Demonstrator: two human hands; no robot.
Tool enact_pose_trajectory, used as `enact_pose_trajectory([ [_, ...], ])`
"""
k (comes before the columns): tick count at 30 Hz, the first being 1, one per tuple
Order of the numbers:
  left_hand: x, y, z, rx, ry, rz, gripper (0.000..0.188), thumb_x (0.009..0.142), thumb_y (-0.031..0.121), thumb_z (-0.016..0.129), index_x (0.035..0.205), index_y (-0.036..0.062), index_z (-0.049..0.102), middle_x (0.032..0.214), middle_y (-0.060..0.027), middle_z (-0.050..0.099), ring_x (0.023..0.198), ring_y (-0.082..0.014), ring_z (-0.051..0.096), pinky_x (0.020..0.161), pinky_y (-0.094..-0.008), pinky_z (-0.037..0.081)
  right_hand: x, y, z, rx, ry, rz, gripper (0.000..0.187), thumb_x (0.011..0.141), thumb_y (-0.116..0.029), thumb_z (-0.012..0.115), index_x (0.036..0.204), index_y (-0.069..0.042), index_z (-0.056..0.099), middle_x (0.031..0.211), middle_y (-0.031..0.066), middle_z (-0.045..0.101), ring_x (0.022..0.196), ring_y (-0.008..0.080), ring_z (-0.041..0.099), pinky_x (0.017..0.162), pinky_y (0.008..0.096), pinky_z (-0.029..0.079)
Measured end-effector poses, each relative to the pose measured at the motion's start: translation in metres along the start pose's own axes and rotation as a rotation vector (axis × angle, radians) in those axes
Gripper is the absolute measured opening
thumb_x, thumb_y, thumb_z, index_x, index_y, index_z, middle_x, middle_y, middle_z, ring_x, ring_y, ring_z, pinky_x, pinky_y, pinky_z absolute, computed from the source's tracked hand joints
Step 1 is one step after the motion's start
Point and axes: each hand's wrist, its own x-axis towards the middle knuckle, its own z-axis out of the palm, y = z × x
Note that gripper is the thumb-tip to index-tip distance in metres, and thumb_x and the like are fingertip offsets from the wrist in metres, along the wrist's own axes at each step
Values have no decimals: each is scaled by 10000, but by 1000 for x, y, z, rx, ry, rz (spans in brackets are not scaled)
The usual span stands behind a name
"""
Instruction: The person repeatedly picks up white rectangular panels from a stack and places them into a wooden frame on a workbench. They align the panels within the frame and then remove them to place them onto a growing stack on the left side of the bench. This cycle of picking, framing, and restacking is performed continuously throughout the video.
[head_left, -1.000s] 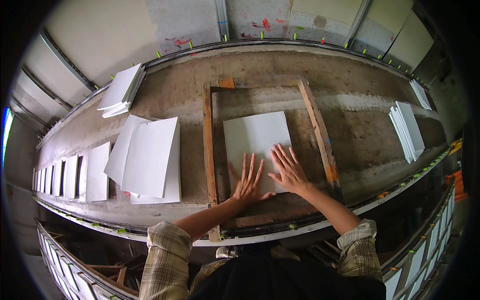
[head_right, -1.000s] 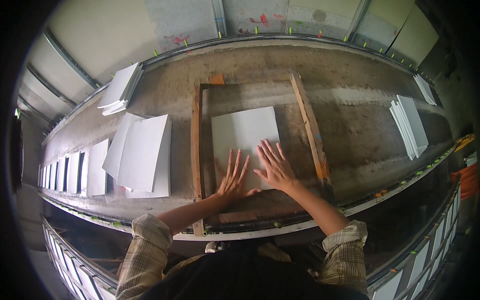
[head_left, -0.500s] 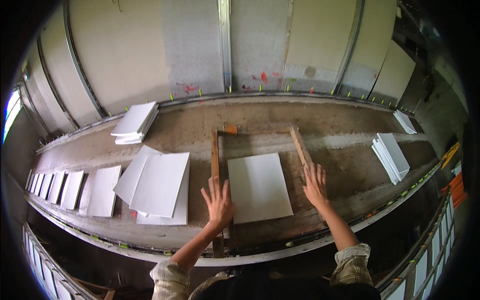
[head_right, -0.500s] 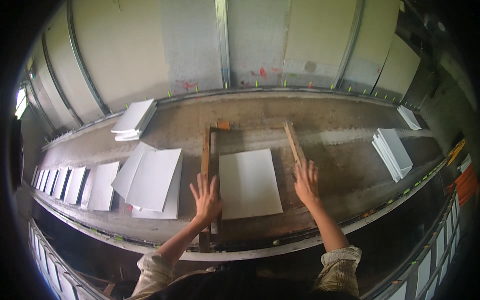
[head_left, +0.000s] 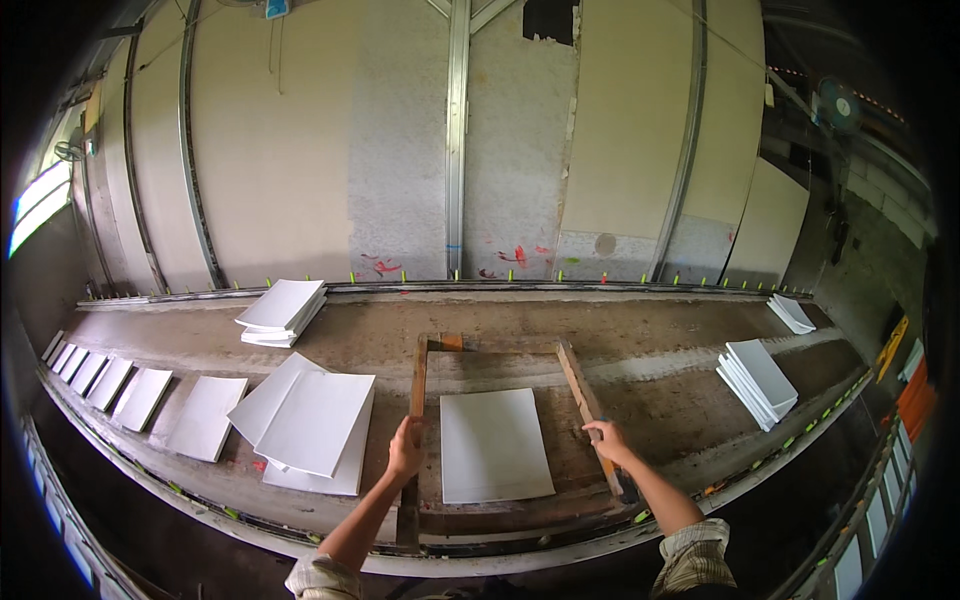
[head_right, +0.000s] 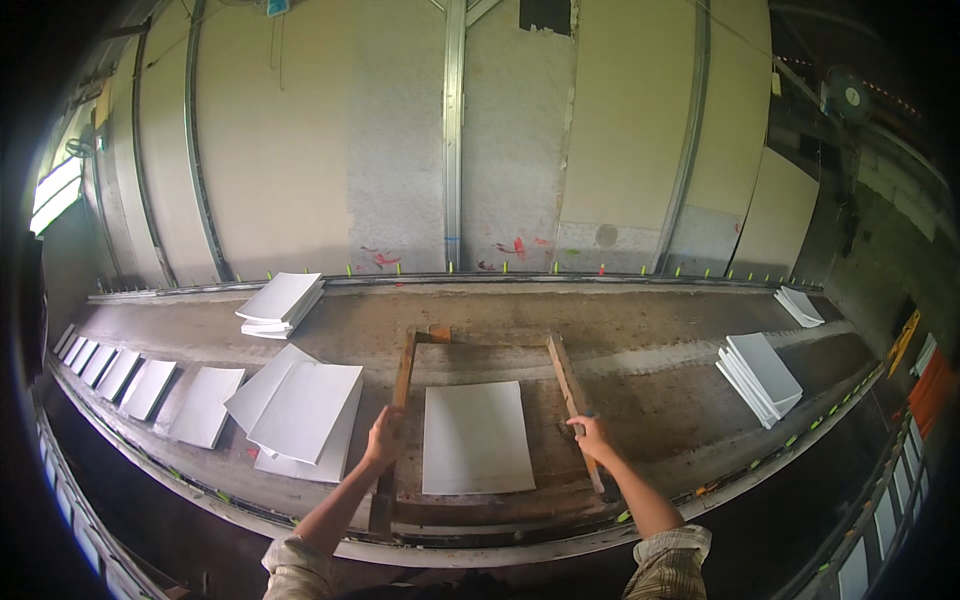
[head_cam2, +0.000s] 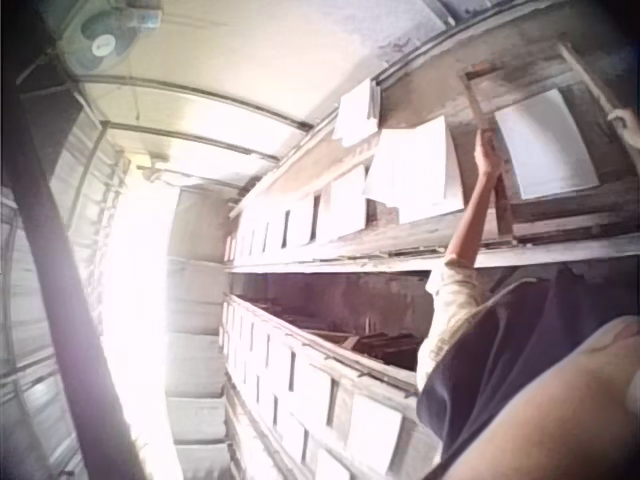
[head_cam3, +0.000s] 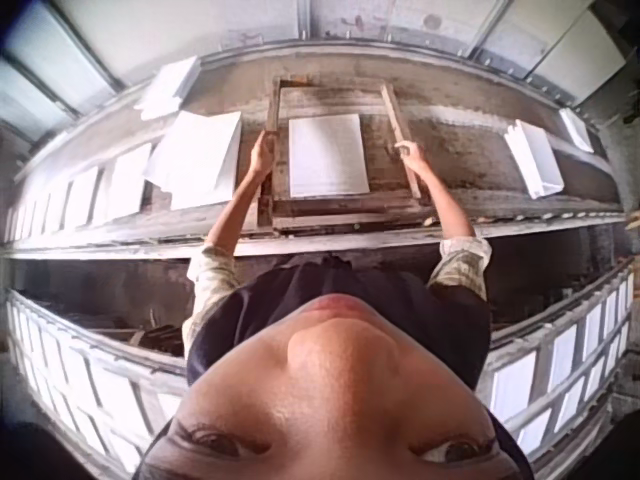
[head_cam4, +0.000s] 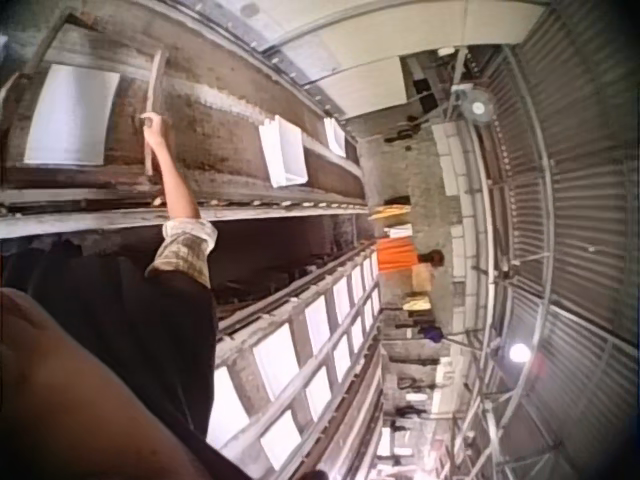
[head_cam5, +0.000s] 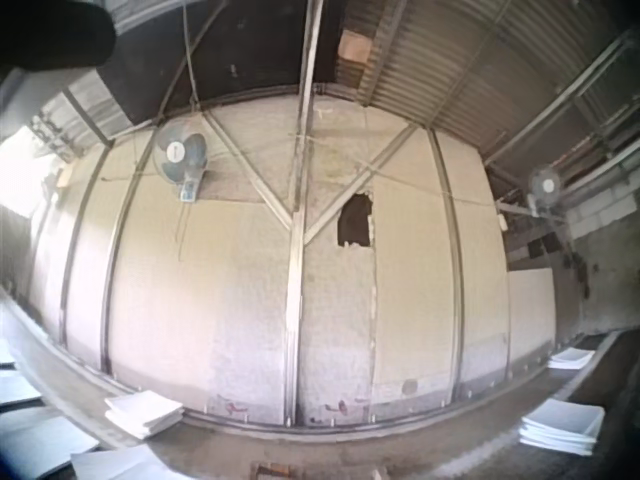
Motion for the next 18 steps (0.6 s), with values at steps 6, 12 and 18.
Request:
enact_pose_trajectory([
  [6, 26, 87, 39, 137, -56, -79, 430, 634, -100, 543, 991, 140, 552, 863, -107, 581, 807, -284, 579, 673, -352, 457, 13, 30, -61, 125, -8, -122, 247, 692, 97, 569, 871, -51, 651, 852, 110, 636, 849, 241, 590, 748, 336, 445],
  [12, 30, 115, 185, 90, -75, 55, 428, 577, -96, 522, 946, 116, 569, 780, -73, 505, 701, -236, 525, 624, -341, 441, 12, 157, -140, 71, 131, -140, 187, 708, 85, 562, 815, -46, 643, 747, 93, 623, 721, 211, 595, 677, 308, 452],
  [18, 16, 151, 291, -9, -160, -60, 385, 588, -106, 529, 921, 85, 553, 892, -60, 516, 809, -230, 554, 709, -294, 447, -16, 253, -186, -30, 208, -88, 119, 718, 71, 581, 766, -31, 620, 748, 92, 622, 730, 222, 604, 677, 321, 459],
])
